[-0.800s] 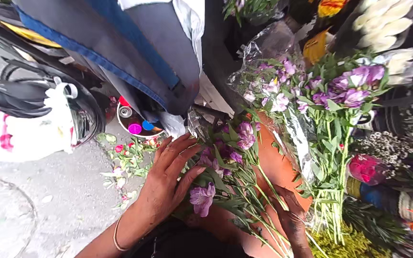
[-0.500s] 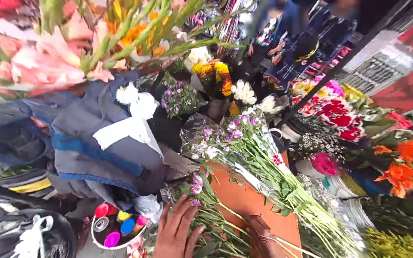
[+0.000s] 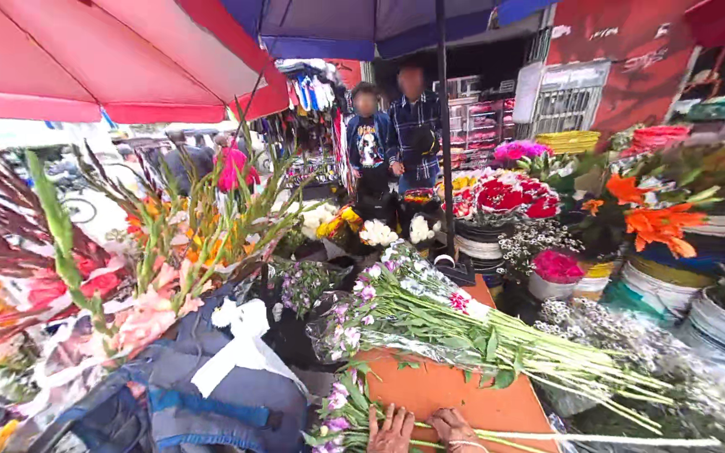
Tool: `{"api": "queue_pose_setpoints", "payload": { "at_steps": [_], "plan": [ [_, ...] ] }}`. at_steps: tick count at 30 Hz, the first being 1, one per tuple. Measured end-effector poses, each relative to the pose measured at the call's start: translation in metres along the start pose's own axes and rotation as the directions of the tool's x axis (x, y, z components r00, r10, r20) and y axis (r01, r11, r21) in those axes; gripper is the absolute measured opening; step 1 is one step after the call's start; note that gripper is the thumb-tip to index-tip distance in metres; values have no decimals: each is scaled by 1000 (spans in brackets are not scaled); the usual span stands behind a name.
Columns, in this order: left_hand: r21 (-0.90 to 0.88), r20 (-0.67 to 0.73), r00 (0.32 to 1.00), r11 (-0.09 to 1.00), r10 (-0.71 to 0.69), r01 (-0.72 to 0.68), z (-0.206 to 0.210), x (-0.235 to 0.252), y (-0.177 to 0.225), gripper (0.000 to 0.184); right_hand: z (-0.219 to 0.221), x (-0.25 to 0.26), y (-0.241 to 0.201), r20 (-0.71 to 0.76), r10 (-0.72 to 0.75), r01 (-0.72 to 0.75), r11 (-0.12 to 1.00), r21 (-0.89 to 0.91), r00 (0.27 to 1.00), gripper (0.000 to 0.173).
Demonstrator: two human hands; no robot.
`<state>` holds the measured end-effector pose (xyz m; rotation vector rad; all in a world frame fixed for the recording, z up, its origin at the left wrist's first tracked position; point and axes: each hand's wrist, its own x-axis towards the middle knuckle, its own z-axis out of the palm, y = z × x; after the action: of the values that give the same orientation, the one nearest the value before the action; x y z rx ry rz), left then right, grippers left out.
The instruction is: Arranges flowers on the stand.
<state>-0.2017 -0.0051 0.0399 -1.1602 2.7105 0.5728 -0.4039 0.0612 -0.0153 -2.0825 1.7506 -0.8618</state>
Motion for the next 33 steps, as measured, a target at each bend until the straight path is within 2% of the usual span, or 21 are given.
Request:
{"api": "queue_pose_setpoints", "payload": {
  "at_steps": [3, 5, 7, 10, 11, 13, 16, 18, 21, 24, 26, 30, 33],
  "plan": [
    [27, -8, 1000, 1000, -4, 4, 2, 0, 1, 78, -21, 14, 7, -108, -25, 34, 996, 82, 994, 27],
    [48, 8, 1000, 999, -14, 14, -1, 0, 4, 78, -49, 37, 15, -253, -38, 44, 999, 19, 967, 25],
    [58, 16, 1000, 998, -20, 19, -3, 1, 6, 77, -80, 66, 34, -423, -62, 42, 997, -57, 904, 23],
    [76, 4, 1000, 997, -20, 20, -1, 3, 6, 76, -113, 106, 70, -536, 11, -85, 990, -113, 844, 23],
    [80, 5, 1000, 997, -23, 22, 0, 3, 5, 76, -118, 116, 82, -517, 58, -146, 981, -132, 854, 25],
    [97, -1, 1000, 995, -17, 17, 4, 5, 3, 76, -122, 129, 103, -378, 177, -261, 948, -182, 909, 33],
    [114, 13, 1000, 993, -18, 17, 6, 4, 3, 76, -115, 138, 126, -134, 274, -299, 923, -243, 952, 35],
    [110, 22, 1000, 994, -22, 20, 3, 2, 5, 75, -118, 140, 126, -126, 237, -262, 933, -247, 963, 30],
    [104, 16, 1000, 994, -23, 21, 0, 0, 5, 76, -130, 139, 112, -279, 90, -168, 949, -269, 956, 22],
    [108, 24, 999, 994, -36, 33, -3, 0, 5, 77, -142, 140, 97, -491, -95, -67, 951, -302, 866, 22],
    [105, 13, 999, 994, -35, 34, -3, 0, 5, 76, -154, 143, 86, -578, -182, -33, 939, -341, 795, 22],
    [117, 10, 998, 991, -64, 62, -3, 3, 7, 78, -182, 147, 53, -670, -353, 56, 905, -421, 653, 26],
    [123, 5, 997, 989, -82, 81, -4, 6, 9, 78, -201, 148, 23, -678, -432, 139, 886, -443, 595, 26]
  ]
}}
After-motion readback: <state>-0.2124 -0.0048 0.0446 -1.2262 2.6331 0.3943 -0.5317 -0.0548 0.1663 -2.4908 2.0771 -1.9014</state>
